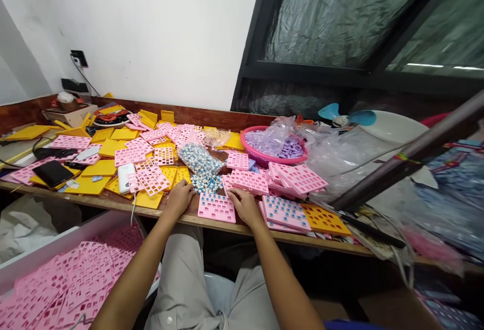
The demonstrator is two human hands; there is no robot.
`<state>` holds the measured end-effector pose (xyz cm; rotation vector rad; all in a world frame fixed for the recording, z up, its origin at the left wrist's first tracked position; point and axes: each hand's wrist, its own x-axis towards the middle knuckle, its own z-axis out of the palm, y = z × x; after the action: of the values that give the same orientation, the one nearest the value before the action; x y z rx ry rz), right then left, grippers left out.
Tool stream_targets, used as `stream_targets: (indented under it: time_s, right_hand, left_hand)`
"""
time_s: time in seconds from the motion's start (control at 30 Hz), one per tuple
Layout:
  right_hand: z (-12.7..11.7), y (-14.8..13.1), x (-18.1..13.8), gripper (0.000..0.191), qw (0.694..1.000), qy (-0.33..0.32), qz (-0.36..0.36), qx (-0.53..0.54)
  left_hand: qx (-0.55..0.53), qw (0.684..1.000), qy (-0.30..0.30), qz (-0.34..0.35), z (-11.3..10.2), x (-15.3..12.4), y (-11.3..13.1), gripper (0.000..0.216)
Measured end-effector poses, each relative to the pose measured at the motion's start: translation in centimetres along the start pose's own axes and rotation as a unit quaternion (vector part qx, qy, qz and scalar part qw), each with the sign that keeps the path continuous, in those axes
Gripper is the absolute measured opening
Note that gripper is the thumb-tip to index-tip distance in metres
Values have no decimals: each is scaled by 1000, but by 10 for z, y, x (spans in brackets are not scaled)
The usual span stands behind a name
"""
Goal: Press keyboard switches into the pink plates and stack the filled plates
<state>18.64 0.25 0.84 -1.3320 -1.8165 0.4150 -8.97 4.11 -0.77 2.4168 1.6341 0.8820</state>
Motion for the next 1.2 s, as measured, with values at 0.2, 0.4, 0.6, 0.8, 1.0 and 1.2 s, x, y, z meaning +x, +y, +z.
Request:
stream_targets:
  time_s: [0.2, 0.4, 0.6, 0.8, 1.0, 1.2]
  right_hand:
    - [8, 13, -22, 22, 997, 59, 42, 11]
    - [6, 14, -20, 19, 998, 38, 4, -58]
    - [9, 17, -21, 18, 992, 46, -7, -116]
    - [10, 19, -20, 18, 991, 35, -4, -129]
    - [8, 18, -18, 20, 992, 24, 2, -122]
    - [10, 21, -17, 19, 995, 30, 9, -99]
  left_hand:
    - [78, 997, -16, 21, 3, 4, 6, 19]
    - [38, 997, -45, 55, 1, 2, 7, 18]
    - [-157, 987, -14, 40, -8, -10, 21, 30]
    - [-229, 969, -20, 85, -9, -24, 55, 25]
    - [-215, 973, -2, 81, 5, -28, 53, 17]
    - [-145, 987, 2, 62, 14, -29, 50, 13]
